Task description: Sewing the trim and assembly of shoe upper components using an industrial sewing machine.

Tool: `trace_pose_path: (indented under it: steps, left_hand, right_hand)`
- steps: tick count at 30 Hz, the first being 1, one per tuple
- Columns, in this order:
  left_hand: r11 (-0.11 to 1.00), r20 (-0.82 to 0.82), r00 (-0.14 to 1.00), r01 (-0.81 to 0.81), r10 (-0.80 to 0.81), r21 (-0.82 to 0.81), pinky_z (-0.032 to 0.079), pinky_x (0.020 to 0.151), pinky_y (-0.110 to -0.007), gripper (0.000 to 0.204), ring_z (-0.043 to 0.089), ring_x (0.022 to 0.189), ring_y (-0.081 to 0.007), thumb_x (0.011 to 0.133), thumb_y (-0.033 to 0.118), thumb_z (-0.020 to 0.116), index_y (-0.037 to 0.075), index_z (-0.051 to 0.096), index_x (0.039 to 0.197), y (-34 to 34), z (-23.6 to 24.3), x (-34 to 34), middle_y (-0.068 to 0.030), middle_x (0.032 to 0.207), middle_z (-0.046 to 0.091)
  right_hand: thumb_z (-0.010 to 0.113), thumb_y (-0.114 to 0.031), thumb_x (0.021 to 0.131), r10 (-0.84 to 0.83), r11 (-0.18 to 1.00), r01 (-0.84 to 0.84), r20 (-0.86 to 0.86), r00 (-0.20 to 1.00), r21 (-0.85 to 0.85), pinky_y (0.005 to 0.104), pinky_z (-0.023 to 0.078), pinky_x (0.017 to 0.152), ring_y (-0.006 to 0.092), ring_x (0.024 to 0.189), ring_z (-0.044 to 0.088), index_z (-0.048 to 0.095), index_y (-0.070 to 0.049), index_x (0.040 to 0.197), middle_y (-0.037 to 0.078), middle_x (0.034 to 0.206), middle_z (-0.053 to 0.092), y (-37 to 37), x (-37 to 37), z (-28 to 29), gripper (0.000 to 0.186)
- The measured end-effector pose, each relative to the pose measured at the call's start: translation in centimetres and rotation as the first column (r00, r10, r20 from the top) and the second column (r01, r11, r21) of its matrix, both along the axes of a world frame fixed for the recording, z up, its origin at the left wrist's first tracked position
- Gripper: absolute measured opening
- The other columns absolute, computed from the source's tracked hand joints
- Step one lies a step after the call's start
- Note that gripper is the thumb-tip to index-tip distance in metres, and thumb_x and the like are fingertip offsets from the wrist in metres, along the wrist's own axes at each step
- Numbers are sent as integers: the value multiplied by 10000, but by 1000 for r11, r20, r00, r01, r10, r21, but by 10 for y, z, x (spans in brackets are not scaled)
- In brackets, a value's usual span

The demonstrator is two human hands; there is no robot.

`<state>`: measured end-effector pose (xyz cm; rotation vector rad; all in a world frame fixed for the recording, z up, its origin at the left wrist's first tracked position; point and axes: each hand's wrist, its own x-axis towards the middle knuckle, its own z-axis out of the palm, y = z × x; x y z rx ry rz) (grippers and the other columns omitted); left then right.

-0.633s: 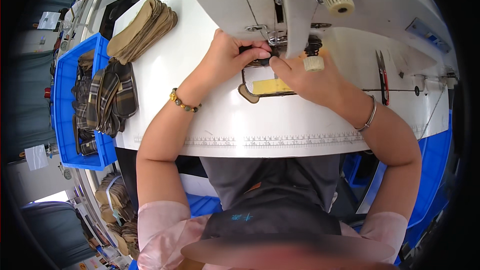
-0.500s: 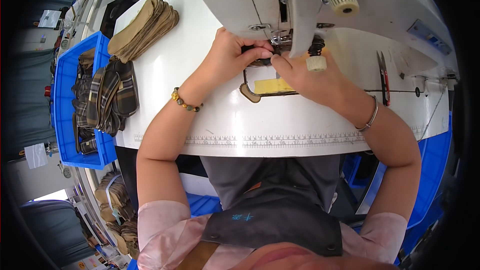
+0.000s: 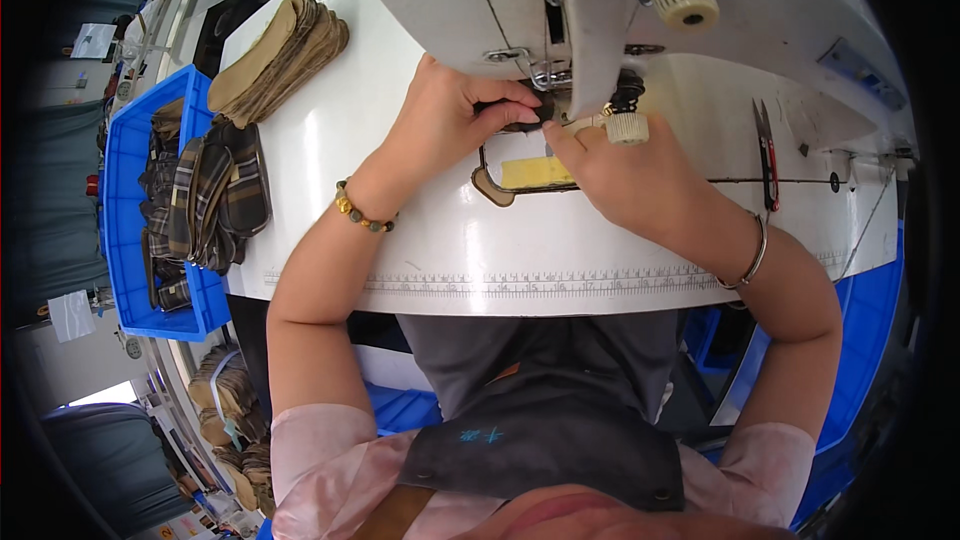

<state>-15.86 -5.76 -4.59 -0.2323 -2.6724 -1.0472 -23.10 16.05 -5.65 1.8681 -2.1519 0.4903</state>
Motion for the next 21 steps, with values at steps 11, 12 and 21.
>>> trace_pose_path:
  steps: [11,12,21]
  left_hand:
    - [997,-34,999,-28,26,-68,550,709,-316,170,703,773,-249,686,76,849,62,786,844,2,1,2,-69,826,748]
    - [998,-25,1000,-9,7,-70,548,677,-286,151,691,725,-189,772,105,807,68,787,917,0,1,3,-69,832,755]
    - [989,-88,994,-73,62,-132,548,722,-309,189,707,786,-235,718,91,841,70,785,897,6,9,2,-59,865,753]
  right_hand:
    - [658,-65,711,-5,999,5,-16,1000,-39,365,496,478,238,506,628,648,-47,714,89,546,586,1,2,2,20]
    - [657,-62,706,18,999,-17,31,999,-40,376,490,483,248,506,624,633,-49,687,98,545,581,0,0,1,34]
    - [659,-60,687,55,986,-42,75,996,-163,402,479,495,290,519,623,607,-51,634,119,534,566,-9,-10,-15,75]
